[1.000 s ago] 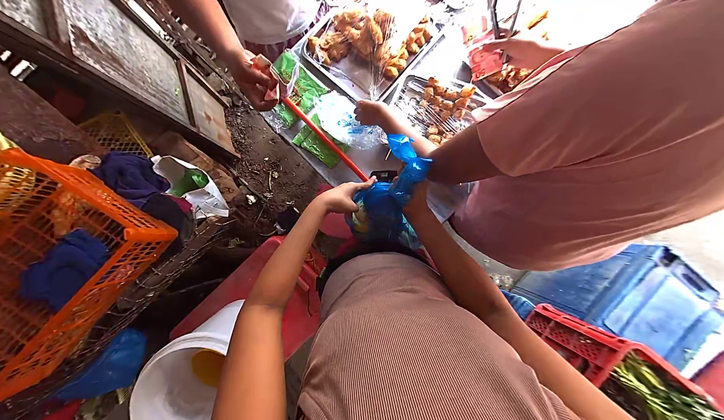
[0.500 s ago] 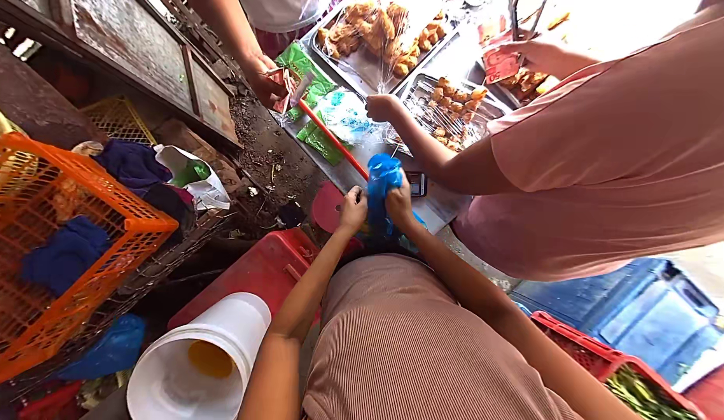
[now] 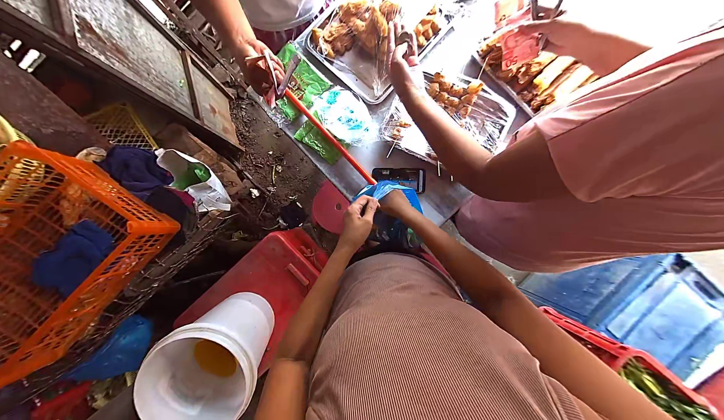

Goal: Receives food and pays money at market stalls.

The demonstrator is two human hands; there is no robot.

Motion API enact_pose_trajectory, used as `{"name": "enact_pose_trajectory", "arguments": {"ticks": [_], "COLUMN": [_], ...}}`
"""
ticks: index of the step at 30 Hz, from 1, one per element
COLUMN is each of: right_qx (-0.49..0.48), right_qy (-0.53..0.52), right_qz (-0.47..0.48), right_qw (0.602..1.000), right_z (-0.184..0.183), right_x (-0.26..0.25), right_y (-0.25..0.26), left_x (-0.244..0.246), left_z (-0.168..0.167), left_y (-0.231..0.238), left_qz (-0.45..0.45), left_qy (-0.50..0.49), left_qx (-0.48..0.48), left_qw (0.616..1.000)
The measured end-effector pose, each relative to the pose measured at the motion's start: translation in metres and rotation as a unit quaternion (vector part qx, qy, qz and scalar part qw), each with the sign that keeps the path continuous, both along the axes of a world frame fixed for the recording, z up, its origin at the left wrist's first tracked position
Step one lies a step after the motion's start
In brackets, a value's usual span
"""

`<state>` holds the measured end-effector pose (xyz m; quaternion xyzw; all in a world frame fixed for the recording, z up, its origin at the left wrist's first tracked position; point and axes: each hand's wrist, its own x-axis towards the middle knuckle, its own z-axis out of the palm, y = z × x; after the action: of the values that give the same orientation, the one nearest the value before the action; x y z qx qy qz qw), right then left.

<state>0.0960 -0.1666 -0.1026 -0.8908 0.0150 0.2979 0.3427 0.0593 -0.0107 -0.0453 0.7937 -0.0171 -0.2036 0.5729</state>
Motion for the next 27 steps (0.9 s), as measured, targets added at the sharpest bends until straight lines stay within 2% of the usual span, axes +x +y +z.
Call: {"name": "enact_pose_trajectory", "arguments": {"ticks": [2, 3, 5, 6, 8, 10, 11, 13, 15, 16, 17, 19, 22, 24, 27], "right_qx": [0.045, 0.056, 0.016, -0.038, -0.141, -0.183, -0.165, -0.058, 0.107, 0.159, 0.164, 0.084, 0.013, 0.049, 0.137], "right_qy": [0.035, 0.077, 0.117, 0.122, 0.140, 0.140, 0.129, 0.070, -0.003, -0.014, 0.004, 0.038, -0.007, -0.063, -0.126], "right_qz": [-0.002, -0.006, -0.024, -0.006, 0.093, 0.197, 0.225, 0.237, 0.195, 0.139, 0.076, -0.001, -0.014, -0.048, -0.108], "right_qw": [0.998, 0.995, 0.993, 0.992, 0.976, 0.953, 0.951, 0.967, 0.975, 0.977, 0.983, 0.996, 1.000, 0.996, 0.977], "right_z": [-0.001, 0.011, 0.037, 0.048, 0.069, 0.083, 0.087, 0.084, 0.063, 0.051, 0.044, 0.045, 0.039, 0.026, 0.013], "right_x": [0.004, -0.003, -0.031, -0.047, -0.074, -0.083, -0.080, -0.070, -0.068, -0.071, -0.074, -0.073, -0.068, -0.069, -0.080], "right_y": [-0.013, -0.020, -0.034, -0.040, -0.044, -0.041, -0.041, -0.056, -0.086, -0.098, -0.104, -0.096, -0.066, -0.054, -0.057], "left_x": [0.004, 0.007, 0.009, 0.009, 0.006, 0.003, 0.001, -0.002, -0.004, -0.004, -0.004, -0.003, 0.003, 0.005, 0.011], "left_z": [-0.003, -0.003, 0.002, 0.005, 0.011, 0.017, 0.018, 0.016, 0.011, 0.007, 0.004, 0.000, -0.008, -0.019, -0.036], "left_y": [0.005, 0.007, 0.007, 0.005, -0.002, -0.005, -0.007, -0.008, -0.004, -0.001, 0.001, -0.001, -0.015, -0.024, -0.035], "left_qz": [0.080, 0.105, 0.117, 0.112, 0.108, 0.109, 0.108, 0.089, 0.046, 0.024, 0.005, -0.034, -0.111, -0.145, -0.139], "left_qy": [0.058, 0.079, 0.101, 0.104, 0.110, 0.115, 0.114, 0.110, 0.101, 0.105, 0.112, 0.120, 0.108, 0.049, -0.048], "left_qx": [-0.059, -0.085, -0.106, -0.108, -0.111, -0.125, -0.135, -0.150, -0.153, -0.153, -0.150, -0.127, -0.036, 0.024, 0.076], "left_qw": [0.993, 0.988, 0.982, 0.982, 0.982, 0.979, 0.978, 0.979, 0.982, 0.982, 0.982, 0.984, 0.987, 0.988, 0.986]}}
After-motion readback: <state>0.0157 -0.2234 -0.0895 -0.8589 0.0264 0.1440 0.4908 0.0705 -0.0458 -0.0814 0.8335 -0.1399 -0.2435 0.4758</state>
